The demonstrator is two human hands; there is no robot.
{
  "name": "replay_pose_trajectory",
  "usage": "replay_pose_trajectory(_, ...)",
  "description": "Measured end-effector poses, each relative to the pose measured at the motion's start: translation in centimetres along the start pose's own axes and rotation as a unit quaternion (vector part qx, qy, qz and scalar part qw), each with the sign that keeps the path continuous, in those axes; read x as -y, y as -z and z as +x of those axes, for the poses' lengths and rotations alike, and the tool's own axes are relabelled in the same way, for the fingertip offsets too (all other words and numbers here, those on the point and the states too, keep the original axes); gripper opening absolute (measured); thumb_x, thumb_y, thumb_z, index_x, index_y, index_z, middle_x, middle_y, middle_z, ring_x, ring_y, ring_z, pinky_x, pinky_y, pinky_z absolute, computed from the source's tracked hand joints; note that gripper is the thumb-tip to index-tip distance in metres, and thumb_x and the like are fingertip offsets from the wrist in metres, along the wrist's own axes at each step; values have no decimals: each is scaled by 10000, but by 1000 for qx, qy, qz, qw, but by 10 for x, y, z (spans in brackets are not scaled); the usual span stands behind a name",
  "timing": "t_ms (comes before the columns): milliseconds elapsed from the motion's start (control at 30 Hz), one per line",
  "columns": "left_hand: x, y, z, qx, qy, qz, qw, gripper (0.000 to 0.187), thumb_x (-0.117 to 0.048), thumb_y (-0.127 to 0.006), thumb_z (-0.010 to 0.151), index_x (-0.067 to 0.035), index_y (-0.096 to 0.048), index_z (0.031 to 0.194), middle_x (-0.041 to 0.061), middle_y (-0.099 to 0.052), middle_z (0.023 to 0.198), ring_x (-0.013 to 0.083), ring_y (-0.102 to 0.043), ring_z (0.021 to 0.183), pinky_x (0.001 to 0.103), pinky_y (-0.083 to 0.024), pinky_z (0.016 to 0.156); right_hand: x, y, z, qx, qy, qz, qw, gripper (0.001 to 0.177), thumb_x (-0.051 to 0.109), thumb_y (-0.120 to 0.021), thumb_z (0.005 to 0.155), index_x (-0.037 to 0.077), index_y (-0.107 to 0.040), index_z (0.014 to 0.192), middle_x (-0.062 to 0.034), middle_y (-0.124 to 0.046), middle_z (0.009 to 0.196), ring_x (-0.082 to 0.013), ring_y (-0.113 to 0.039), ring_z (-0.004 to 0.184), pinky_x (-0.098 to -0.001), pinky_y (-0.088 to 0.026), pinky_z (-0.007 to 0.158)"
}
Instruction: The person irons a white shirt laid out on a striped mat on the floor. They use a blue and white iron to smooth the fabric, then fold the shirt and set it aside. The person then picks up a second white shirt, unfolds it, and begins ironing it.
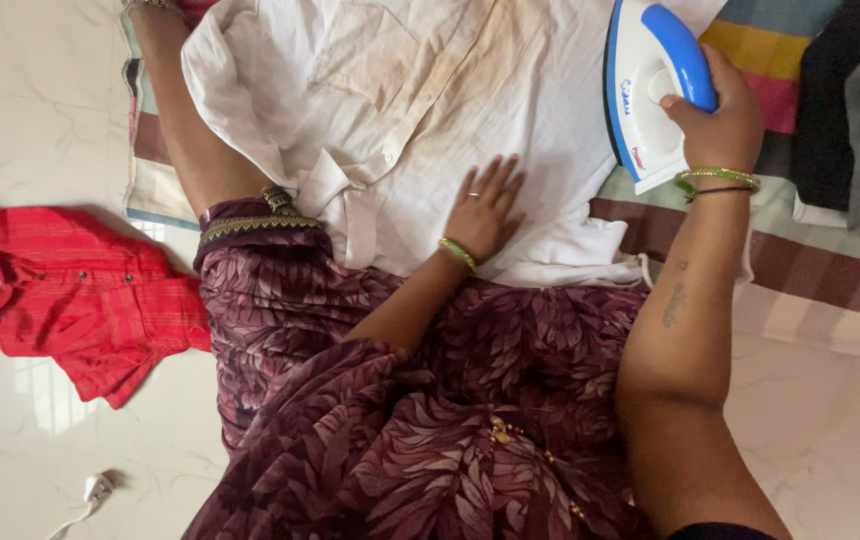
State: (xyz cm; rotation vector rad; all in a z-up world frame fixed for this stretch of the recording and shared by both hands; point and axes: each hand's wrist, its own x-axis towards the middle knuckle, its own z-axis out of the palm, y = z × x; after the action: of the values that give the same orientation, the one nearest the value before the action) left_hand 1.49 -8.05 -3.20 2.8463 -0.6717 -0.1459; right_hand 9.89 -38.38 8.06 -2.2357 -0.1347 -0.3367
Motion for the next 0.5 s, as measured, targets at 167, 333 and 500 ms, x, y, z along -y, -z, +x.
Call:
replay_pose_trajectory(167,-68,6,58,75,-17,-9,997,865,-644,-403,1024,-117,-147,1661,65,-25,1741,220,-23,1605,458,-56,1306,-2,13,-1,-45,18,15,999,632,3,-830,898,18,-611,1490,-158,-716,1352,-245,-694,1195,-345,-520,1059)
replay_pose_trajectory(333,-97,16,96,98,10,-1,995,1041,-777,-386,934,-82,-97,1652,92,-8,1730,240,16,1592,475,-33,1283,-16,39,-5,-86,-12,14,996,583,-39,-779,894,37,-657,1459,-126,-742,1316,-212,-723,1200,-324,-559,1085)
replay_pose_trajectory(500,-129,13,89,128,-70,20,989,1087,-820,-374,919,-75,-101,1662,94,-20,1744,242,28,1602,467,-39,1298,-23,45,2,-111,22,-33,993,618,-75,-806,844,-9,-654,1439,-156,-737,1309,-234,-723,1167,-329,-543,1046)
